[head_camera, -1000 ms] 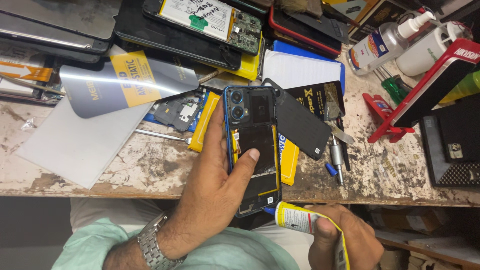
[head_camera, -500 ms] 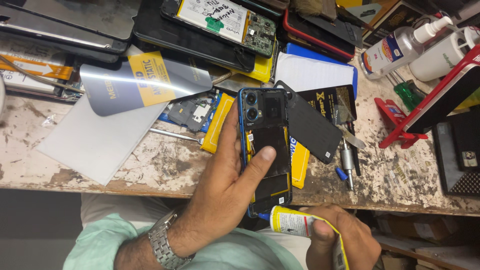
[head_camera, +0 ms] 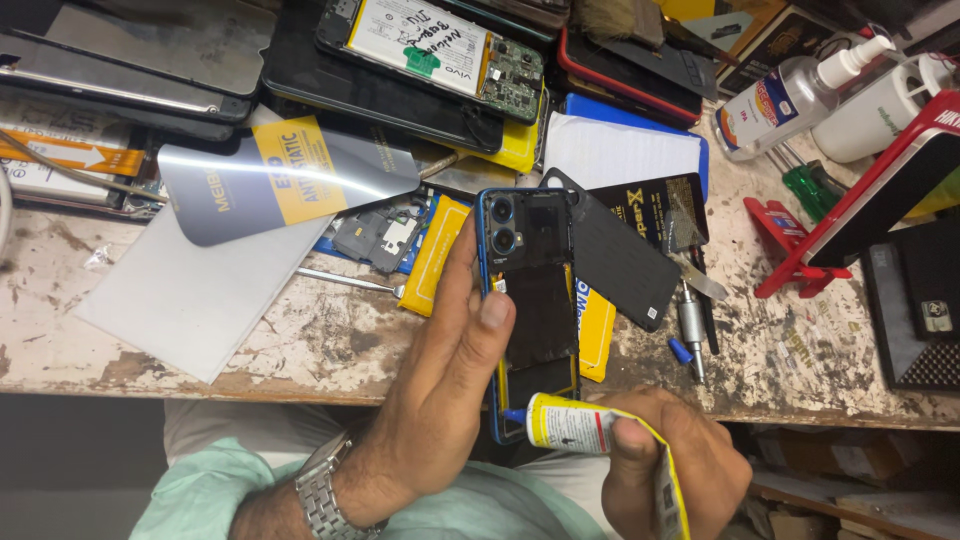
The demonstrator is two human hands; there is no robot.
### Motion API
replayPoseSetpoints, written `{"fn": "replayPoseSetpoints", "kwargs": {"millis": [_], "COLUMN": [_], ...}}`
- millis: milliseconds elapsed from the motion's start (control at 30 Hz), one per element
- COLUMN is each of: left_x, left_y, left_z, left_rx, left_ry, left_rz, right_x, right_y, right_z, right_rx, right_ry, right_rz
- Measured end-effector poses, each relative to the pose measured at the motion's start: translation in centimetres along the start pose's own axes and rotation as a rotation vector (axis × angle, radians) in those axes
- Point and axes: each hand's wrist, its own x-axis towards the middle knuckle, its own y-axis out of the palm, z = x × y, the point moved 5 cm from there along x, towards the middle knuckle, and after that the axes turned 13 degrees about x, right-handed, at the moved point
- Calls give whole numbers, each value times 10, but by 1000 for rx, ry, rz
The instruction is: The person handles a smartphone and its components on a cluttered workbench. They peel a protective film from the screen, apply adhesive from a tube to the phone's frame, and attach a black back cover. The person also handles a blue back cover and various tools.
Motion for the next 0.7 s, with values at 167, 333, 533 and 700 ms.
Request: {"fn": "replayPoseSetpoints", "kwargs": {"millis": [167,333,533,700], "left_x": [-2,-1,-2,-2], "left_y": [-1,-2,-4,-4], "left_z": [-1,-4,-5,-5], "left_rx": [49,53,76,56], "left_ry": [25,67,59,64], "left_rz": [5,3,11,13], "right_x": [10,18,26,35], "right_y": [3,5,8,10], "right_z": [0,0,-2,-1], "right_rx": [-26,-31,-95,-99], "right_ry": [10,-20,-63,-92], "right_rz": [18,39,39,36]}}
